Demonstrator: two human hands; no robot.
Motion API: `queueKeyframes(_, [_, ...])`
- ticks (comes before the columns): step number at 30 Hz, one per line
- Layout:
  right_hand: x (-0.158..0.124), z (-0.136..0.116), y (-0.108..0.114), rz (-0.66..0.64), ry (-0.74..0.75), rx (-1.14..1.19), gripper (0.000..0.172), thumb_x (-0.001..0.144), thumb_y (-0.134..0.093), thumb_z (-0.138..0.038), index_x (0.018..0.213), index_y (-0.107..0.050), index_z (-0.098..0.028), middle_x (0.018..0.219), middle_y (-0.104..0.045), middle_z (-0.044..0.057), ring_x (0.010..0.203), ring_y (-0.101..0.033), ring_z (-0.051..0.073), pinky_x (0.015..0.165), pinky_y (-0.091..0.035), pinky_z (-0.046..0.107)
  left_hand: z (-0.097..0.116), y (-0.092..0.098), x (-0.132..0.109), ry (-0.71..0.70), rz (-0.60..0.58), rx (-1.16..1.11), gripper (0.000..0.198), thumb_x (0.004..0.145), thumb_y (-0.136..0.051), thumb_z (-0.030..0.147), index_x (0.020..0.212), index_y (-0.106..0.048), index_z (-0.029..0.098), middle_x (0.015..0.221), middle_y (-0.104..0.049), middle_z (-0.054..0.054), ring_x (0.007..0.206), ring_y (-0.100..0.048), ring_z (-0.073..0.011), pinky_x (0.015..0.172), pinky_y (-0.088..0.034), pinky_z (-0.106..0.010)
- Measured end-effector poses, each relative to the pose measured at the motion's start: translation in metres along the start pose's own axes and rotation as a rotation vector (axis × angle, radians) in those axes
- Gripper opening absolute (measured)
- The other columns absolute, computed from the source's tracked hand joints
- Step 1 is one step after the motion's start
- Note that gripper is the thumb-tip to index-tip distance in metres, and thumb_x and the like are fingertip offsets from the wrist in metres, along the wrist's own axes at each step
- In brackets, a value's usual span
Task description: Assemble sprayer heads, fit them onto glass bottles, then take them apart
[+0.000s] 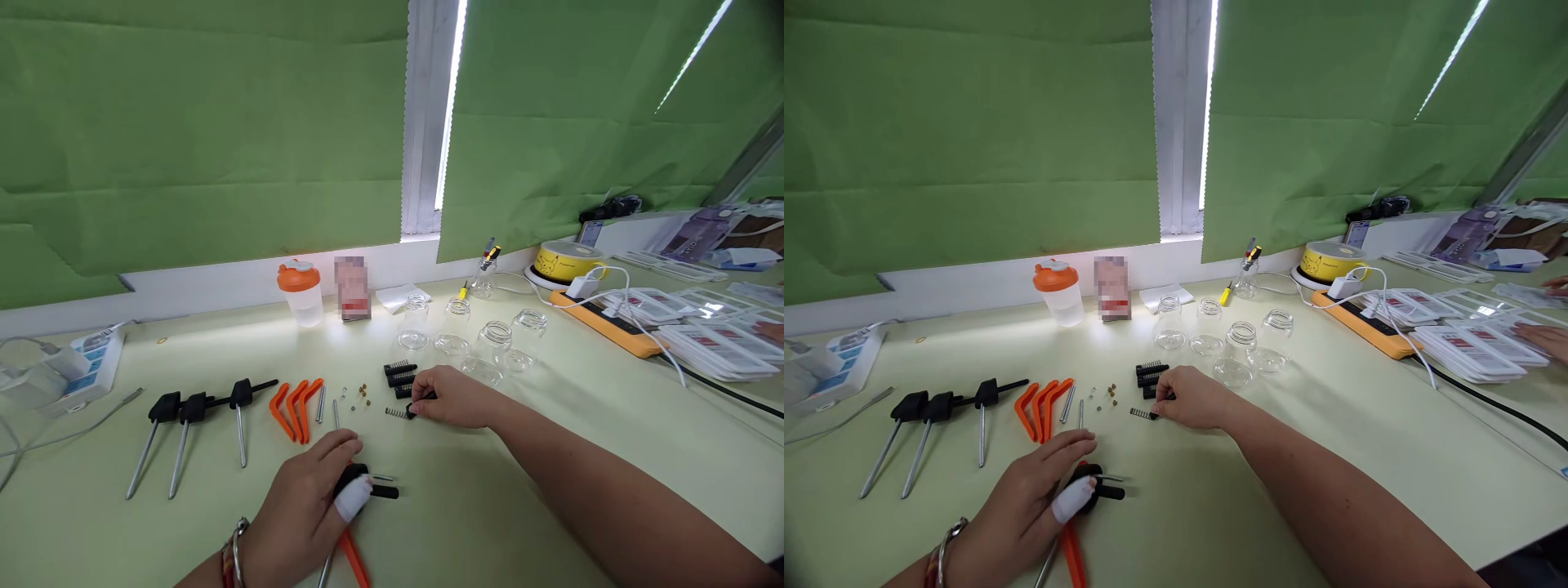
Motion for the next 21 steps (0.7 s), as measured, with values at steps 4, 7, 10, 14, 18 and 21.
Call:
queueKeyframes(4, [0.001,-0.002,-0.002,-0.012,0.018,-0.002,0.017,0.073,-0.058,-0.035,0.077,-0.064,-0.019,0.081,-0.065,0.002,0.068,-0.056,0.014,0.054,-0.039,0.022,0.016,0.004,0.025,-0.149,-0.116,0.039,0.029,0.089,-0.041,0.035,0.11,-0.057,0.023,0.13,-0.051,-0.008,0.115,-0.049,-0.0254,0.095,-0.043,-0.043])
queueKeyframes(7, [0.0,-0.005,0.0,0.007,0.034,-0.003,0.016,0.071,-0.059,-0.033,0.077,-0.064,-0.018,0.078,-0.065,0.002,0.067,-0.056,0.014,0.054,-0.038,0.022,0.033,-0.002,0.04,-0.263,-0.214,0.061,0.035,0.087,-0.043,0.042,0.114,-0.055,0.022,0.136,-0.046,-0.01,0.122,-0.041,-0.0301,0.1,-0.033,-0.05])
queueKeyframes(10, [-0.001,-0.008,0.003,0.037,0.049,0.011,0.014,0.069,-0.061,-0.03,0.076,-0.064,-0.018,0.076,-0.065,0.001,0.066,-0.055,0.013,0.053,-0.038,0.021,0.042,-0.011,0.046,-0.275,-0.285,0.061,0.043,0.087,-0.041,0.047,0.116,-0.053,0.019,0.135,-0.046,-0.014,0.121,-0.042,-0.0312,0.1,-0.03,-0.051])
queueKeyframes(14, [-0.001,-0.011,0.001,0.054,0.053,-0.02,0.011,0.066,-0.06,-0.026,0.073,-0.065,-0.019,0.07,-0.064,-0.001,0.059,-0.053,0.011,0.049,-0.036,0.019,0.044,-0.017,0.044,-0.238,-0.319,0.02,0.043,0.088,-0.038,0.049,0.115,-0.053,0.02,0.123,-0.055,-0.012,0.108,-0.052,-0.0274,0.096,-0.034,-0.045])
queueKeyframes(18, [0.0,-0.015,-0.001,0.071,0.059,-0.094,0.013,0.067,-0.057,-0.023,0.073,-0.068,-0.019,0.067,-0.064,0.0,0.055,-0.05,0.01,0.047,-0.033,0.02,0.043,-0.015,0.041,-0.224,-0.313,-0.012,0.044,0.087,-0.037,0.051,0.115,-0.054,0.021,0.123,-0.055,-0.011,0.108,-0.052,-0.0273,0.096,-0.033,-0.044])
queueKeyframes(21, [0.0,-0.018,0.0,0.085,0.071,-0.14,0.014,0.068,-0.056,-0.023,0.073,-0.068,-0.018,0.067,-0.064,0.001,0.055,-0.051,0.011,0.048,-0.033,0.021,0.045,-0.014,0.043,-0.234,-0.318,-0.003,0.048,0.085,-0.039,0.055,0.114,-0.055,0.019,0.132,-0.048,-0.014,0.119,-0.044,-0.0311,0.098,-0.031,-0.046])
Point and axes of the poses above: each hand's wrist, its own x-axis towards the middle knuckle, its own y-axis out of the back of the hand, z = x × y, the point moved 9 cm from there along x, towards the middle knuckle
